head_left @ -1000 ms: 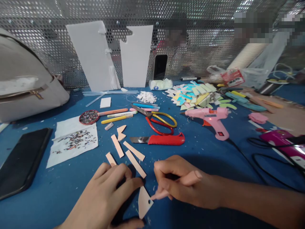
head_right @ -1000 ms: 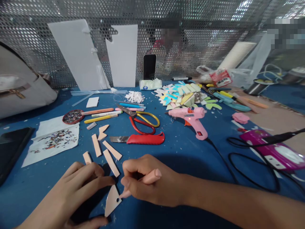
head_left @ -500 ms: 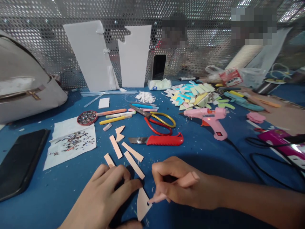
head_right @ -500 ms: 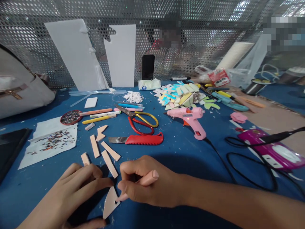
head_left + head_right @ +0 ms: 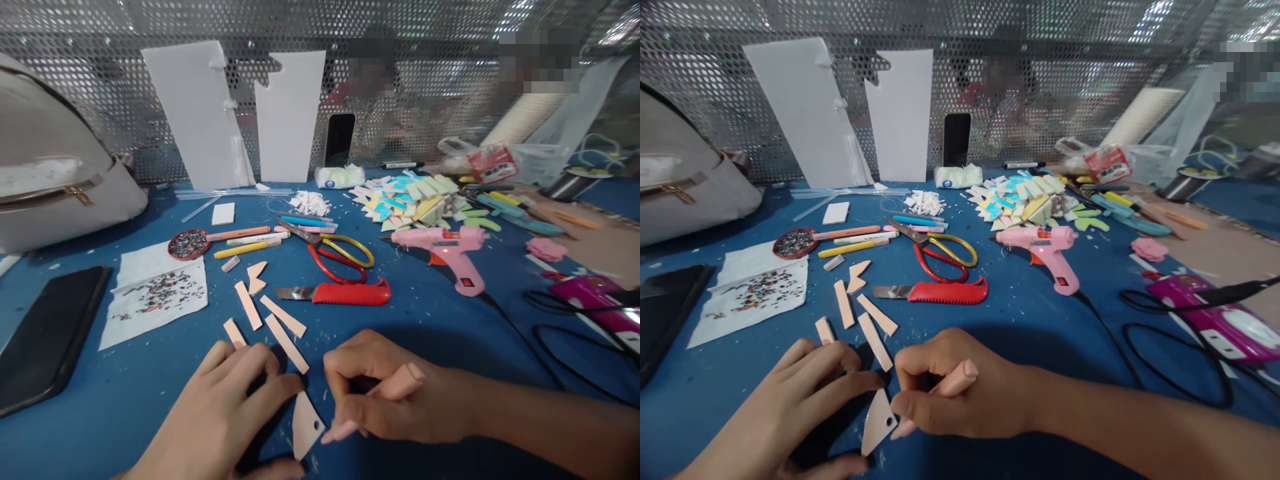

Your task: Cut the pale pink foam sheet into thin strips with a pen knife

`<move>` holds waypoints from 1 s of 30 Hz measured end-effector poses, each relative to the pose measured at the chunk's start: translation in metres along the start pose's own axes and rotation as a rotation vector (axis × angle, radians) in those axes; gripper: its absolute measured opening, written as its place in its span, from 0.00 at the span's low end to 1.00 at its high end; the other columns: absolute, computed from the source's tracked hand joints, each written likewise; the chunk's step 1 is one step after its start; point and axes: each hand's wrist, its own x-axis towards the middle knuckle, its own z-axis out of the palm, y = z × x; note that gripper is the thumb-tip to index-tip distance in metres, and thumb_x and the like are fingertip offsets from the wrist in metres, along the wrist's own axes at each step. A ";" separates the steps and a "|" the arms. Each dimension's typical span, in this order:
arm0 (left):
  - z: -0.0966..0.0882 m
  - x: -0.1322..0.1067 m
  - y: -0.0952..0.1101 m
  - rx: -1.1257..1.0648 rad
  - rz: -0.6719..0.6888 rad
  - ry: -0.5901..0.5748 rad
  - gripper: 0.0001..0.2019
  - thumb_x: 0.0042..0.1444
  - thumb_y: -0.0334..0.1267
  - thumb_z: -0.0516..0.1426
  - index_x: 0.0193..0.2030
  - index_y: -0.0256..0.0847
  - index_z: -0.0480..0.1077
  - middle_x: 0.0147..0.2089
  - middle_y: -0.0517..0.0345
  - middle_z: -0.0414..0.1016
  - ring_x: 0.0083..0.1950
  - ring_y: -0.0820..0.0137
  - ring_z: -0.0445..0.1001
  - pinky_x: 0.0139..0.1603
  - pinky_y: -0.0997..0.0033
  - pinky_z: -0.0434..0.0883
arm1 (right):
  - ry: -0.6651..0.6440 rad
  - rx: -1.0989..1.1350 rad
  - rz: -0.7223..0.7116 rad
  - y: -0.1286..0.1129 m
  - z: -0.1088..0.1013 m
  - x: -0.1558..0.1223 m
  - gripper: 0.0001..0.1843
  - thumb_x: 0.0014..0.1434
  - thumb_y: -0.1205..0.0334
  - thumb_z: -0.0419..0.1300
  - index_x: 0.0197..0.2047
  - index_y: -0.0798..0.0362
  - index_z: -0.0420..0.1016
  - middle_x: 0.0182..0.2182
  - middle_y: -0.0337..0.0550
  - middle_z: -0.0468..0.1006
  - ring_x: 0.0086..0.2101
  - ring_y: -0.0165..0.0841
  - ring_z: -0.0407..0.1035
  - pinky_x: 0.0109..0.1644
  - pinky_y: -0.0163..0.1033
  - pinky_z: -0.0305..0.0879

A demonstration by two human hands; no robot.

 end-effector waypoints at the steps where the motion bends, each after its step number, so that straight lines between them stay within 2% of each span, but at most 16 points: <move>1: 0.000 0.000 0.000 -0.001 -0.001 0.000 0.23 0.67 0.60 0.58 0.61 0.51 0.64 0.46 0.60 0.71 0.42 0.67 0.72 0.44 0.65 0.62 | -0.003 0.005 0.007 0.000 0.000 0.000 0.17 0.65 0.52 0.60 0.30 0.54 0.68 0.22 0.33 0.70 0.22 0.26 0.63 0.27 0.31 0.56; 7: -0.002 0.002 -0.001 -0.015 0.009 0.002 0.23 0.67 0.59 0.58 0.62 0.51 0.64 0.46 0.60 0.71 0.42 0.67 0.72 0.44 0.66 0.63 | -0.007 -0.011 0.022 0.001 0.001 0.000 0.17 0.64 0.51 0.62 0.29 0.54 0.69 0.22 0.33 0.70 0.23 0.25 0.62 0.27 0.30 0.54; 15: -0.001 0.000 0.000 -0.013 0.002 -0.003 0.20 0.68 0.56 0.58 0.61 0.51 0.64 0.46 0.60 0.71 0.42 0.67 0.71 0.45 0.65 0.62 | -0.011 0.005 -0.005 0.004 0.002 0.001 0.21 0.64 0.45 0.62 0.31 0.55 0.72 0.26 0.39 0.77 0.25 0.27 0.67 0.28 0.31 0.57; 27: -0.001 0.001 0.002 0.008 -0.002 0.010 0.23 0.68 0.61 0.57 0.61 0.50 0.63 0.46 0.62 0.70 0.42 0.68 0.71 0.45 0.65 0.62 | -0.015 0.041 0.004 0.004 0.001 0.001 0.21 0.62 0.45 0.65 0.33 0.56 0.75 0.25 0.36 0.74 0.24 0.26 0.64 0.27 0.29 0.56; 30: -0.001 0.001 0.001 0.012 -0.002 0.013 0.24 0.67 0.61 0.57 0.61 0.51 0.63 0.46 0.62 0.70 0.42 0.68 0.71 0.45 0.66 0.62 | -0.023 0.066 0.006 0.005 0.001 0.001 0.23 0.61 0.42 0.66 0.31 0.56 0.73 0.23 0.35 0.72 0.23 0.26 0.63 0.26 0.29 0.54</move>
